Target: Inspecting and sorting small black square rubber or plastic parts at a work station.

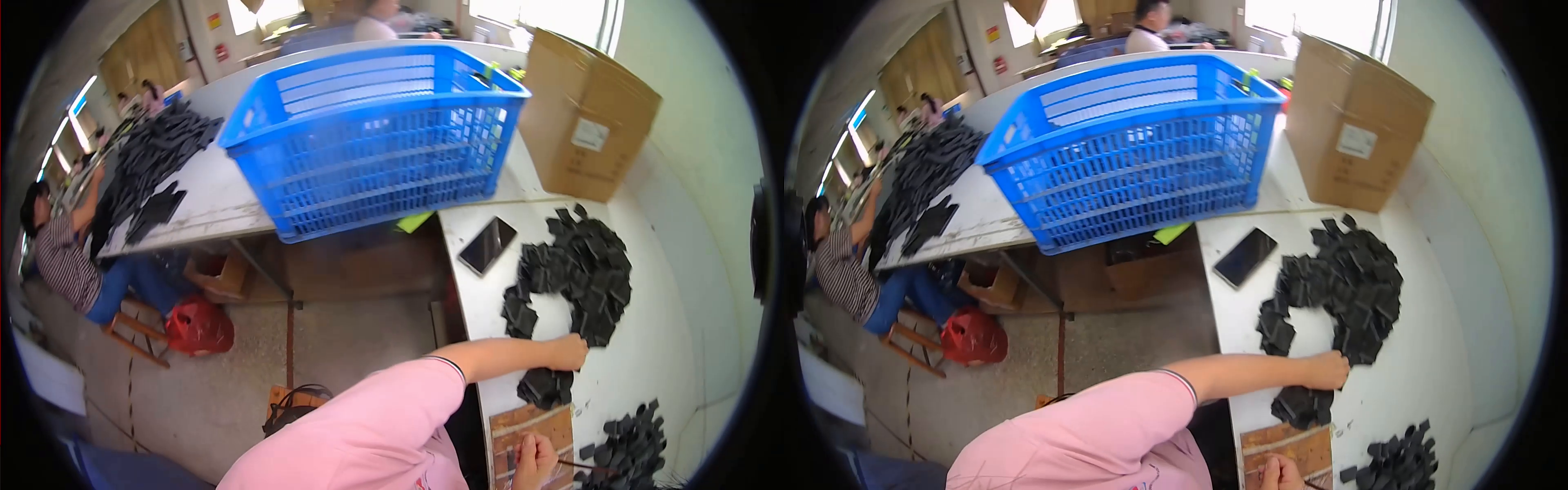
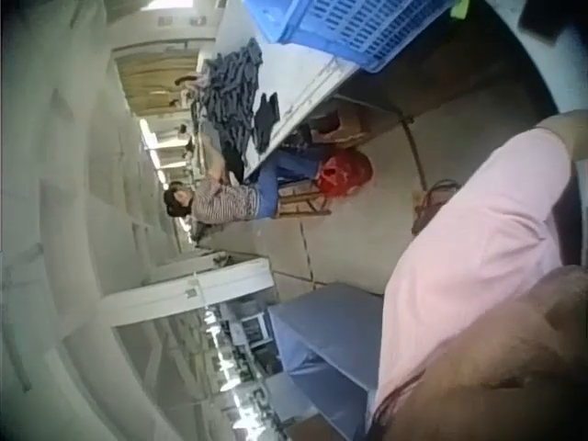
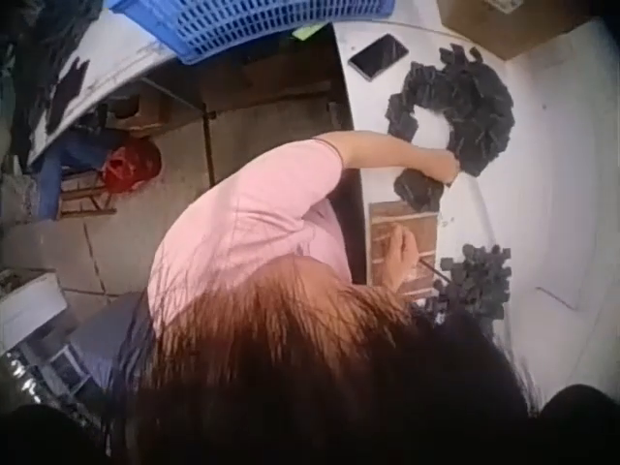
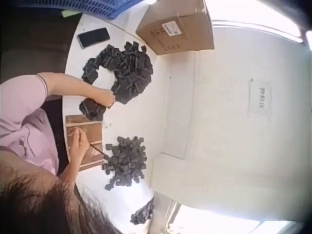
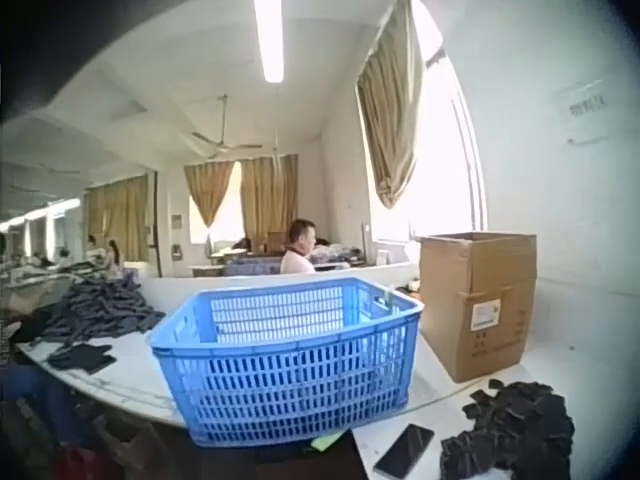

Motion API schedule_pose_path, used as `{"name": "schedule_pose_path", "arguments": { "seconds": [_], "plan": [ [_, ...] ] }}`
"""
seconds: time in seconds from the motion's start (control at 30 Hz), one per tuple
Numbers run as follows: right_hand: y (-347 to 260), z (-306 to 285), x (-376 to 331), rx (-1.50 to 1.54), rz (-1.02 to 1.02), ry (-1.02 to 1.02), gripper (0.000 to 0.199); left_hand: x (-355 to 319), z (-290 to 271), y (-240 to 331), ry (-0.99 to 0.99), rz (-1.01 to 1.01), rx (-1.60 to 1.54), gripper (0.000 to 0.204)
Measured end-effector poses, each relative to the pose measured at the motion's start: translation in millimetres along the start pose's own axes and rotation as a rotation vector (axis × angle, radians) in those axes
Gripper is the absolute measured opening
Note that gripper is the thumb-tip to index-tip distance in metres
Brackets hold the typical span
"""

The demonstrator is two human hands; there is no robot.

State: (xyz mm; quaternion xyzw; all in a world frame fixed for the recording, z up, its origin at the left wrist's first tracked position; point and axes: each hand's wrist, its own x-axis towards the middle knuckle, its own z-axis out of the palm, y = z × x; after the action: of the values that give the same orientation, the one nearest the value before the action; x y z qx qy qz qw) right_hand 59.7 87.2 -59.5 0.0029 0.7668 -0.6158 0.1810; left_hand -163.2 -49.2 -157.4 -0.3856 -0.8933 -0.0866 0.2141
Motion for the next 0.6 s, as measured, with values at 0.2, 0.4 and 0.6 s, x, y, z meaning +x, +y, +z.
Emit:
{"name": "schedule_pose_path", "arguments": {
  "seconds": [0.2, 0.4, 0.6],
  "plan": [
    [-43.2, 5.5, 6.8, -0.436, -0.238, 0.073, 0.024, -1.5, -47.5, 14.2, 0.423, -0.409, -0.319, 0.002],
    [-69.9, 29.0, 19.1, -0.483, -0.573, 0.561, 0.037, -43.2, -142.1, 69.7, 0.264, -0.524, -1.645, 0.004],
    [-74.6, 18.0, 6.1, -0.374, -0.204, 0.42, 0.033, -65.5, -145.3, 123.2, 0.31, -0.561, -1.767, 0.008]
  ]
}}
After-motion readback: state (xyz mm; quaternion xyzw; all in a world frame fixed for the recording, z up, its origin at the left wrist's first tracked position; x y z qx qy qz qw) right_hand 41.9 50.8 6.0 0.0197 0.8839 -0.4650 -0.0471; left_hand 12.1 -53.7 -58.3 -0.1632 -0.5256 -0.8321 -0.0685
